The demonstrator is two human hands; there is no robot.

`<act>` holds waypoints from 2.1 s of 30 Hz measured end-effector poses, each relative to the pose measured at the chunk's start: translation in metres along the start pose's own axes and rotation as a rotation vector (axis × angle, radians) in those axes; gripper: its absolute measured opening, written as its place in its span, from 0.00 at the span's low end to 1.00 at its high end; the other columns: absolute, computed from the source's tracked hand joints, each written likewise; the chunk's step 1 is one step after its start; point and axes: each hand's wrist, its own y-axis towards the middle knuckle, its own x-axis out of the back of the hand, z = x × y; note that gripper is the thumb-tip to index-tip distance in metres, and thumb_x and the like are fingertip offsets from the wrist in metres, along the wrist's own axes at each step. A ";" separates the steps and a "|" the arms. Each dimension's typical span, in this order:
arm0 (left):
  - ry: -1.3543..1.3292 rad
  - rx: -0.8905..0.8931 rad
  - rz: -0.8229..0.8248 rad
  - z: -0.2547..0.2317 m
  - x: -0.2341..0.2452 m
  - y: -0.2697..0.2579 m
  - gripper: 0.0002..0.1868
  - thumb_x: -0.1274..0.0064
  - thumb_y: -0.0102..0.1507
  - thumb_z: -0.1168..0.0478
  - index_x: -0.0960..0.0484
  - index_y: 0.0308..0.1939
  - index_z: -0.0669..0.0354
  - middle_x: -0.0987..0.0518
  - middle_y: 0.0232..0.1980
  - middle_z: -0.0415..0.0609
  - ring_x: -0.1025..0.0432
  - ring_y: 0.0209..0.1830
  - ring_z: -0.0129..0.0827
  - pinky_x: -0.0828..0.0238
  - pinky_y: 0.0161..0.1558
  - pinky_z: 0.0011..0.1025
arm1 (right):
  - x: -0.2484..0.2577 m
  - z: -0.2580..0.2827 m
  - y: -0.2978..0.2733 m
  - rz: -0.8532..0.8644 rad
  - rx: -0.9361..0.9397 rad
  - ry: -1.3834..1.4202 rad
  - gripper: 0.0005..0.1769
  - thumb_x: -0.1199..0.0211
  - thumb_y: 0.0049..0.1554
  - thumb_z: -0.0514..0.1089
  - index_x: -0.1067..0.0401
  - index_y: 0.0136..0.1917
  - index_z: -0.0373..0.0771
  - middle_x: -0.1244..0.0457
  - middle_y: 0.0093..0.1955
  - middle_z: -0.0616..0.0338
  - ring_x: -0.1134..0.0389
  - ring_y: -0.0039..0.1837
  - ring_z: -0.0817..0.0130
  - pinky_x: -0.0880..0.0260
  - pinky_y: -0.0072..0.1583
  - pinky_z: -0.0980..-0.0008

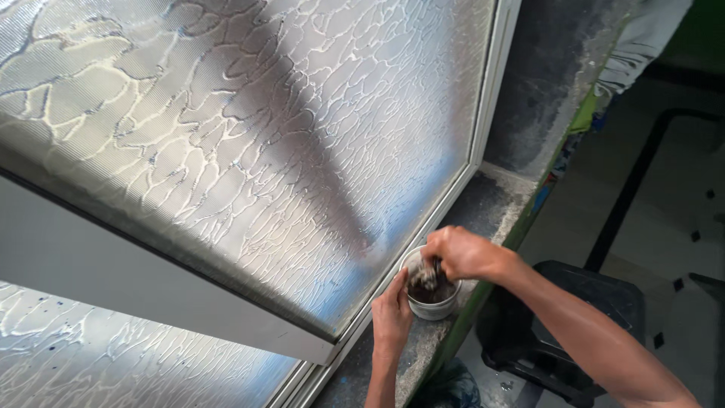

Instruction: The person cleans a window by wiping the glass pane and frame with a cloth, rinsing and wringing the cloth in a container of water, and sliding the window open.

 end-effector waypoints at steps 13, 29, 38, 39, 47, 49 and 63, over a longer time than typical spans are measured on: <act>-0.024 -0.005 0.055 -0.017 0.016 0.002 0.22 0.51 0.65 0.72 0.20 0.63 0.58 0.18 0.36 0.66 0.19 0.28 0.43 0.25 0.34 0.37 | -0.082 -0.031 0.021 0.192 -0.214 -0.076 0.19 0.37 0.47 0.32 0.19 0.50 0.47 0.29 0.51 0.51 0.28 0.56 0.50 0.27 0.58 0.57; 0.097 0.097 0.278 -0.031 0.036 0.015 0.29 0.43 0.63 0.64 0.26 0.70 0.54 0.20 0.35 0.69 0.21 0.35 0.53 0.26 0.42 0.44 | -0.110 -0.043 0.028 0.327 -0.143 -0.063 0.20 0.36 0.46 0.33 0.21 0.53 0.41 0.30 0.48 0.45 0.27 0.53 0.51 0.27 0.54 0.57; -0.143 0.009 0.401 -0.062 0.016 0.031 0.55 0.30 0.47 0.65 0.42 0.76 0.55 0.26 0.67 0.60 0.30 0.68 0.47 0.35 0.66 0.37 | 0.028 0.024 -0.041 -0.248 0.021 0.255 0.26 0.40 0.36 0.28 0.21 0.50 0.36 0.29 0.48 0.51 0.26 0.52 0.56 0.27 0.54 0.61; -0.108 0.028 0.402 -0.061 0.011 0.031 0.56 0.29 0.47 0.66 0.43 0.75 0.54 0.26 0.66 0.60 0.30 0.66 0.47 0.34 0.65 0.37 | 0.031 0.025 -0.045 -0.332 0.094 0.313 0.26 0.40 0.35 0.29 0.22 0.49 0.34 0.29 0.47 0.52 0.26 0.52 0.57 0.27 0.54 0.62; -0.130 0.187 0.263 -0.037 -0.004 0.035 0.43 0.47 0.51 0.76 0.29 0.72 0.49 0.18 0.60 0.56 0.23 0.61 0.42 0.29 0.61 0.38 | -0.010 -0.018 -0.047 -0.252 -0.144 0.463 0.24 0.36 0.46 0.39 0.25 0.58 0.39 0.29 0.54 0.55 0.26 0.56 0.62 0.28 0.59 0.61; -0.174 0.081 0.176 -0.030 -0.005 0.033 0.41 0.52 0.50 0.80 0.24 0.68 0.55 0.17 0.59 0.56 0.23 0.62 0.43 0.30 0.62 0.38 | -0.037 -0.035 -0.045 -0.209 -0.124 0.486 0.28 0.36 0.48 0.42 0.26 0.63 0.40 0.30 0.57 0.52 0.27 0.59 0.61 0.29 0.62 0.60; -1.027 0.297 0.082 -0.027 -0.029 0.025 0.24 0.56 0.54 0.78 0.24 0.55 0.65 0.22 0.41 0.45 0.28 0.34 0.25 0.33 0.31 0.25 | -0.098 -0.028 -0.011 -0.218 -0.462 1.590 0.37 0.29 0.49 0.64 0.33 0.60 0.39 0.32 0.50 0.57 0.28 0.52 0.68 0.23 0.44 0.67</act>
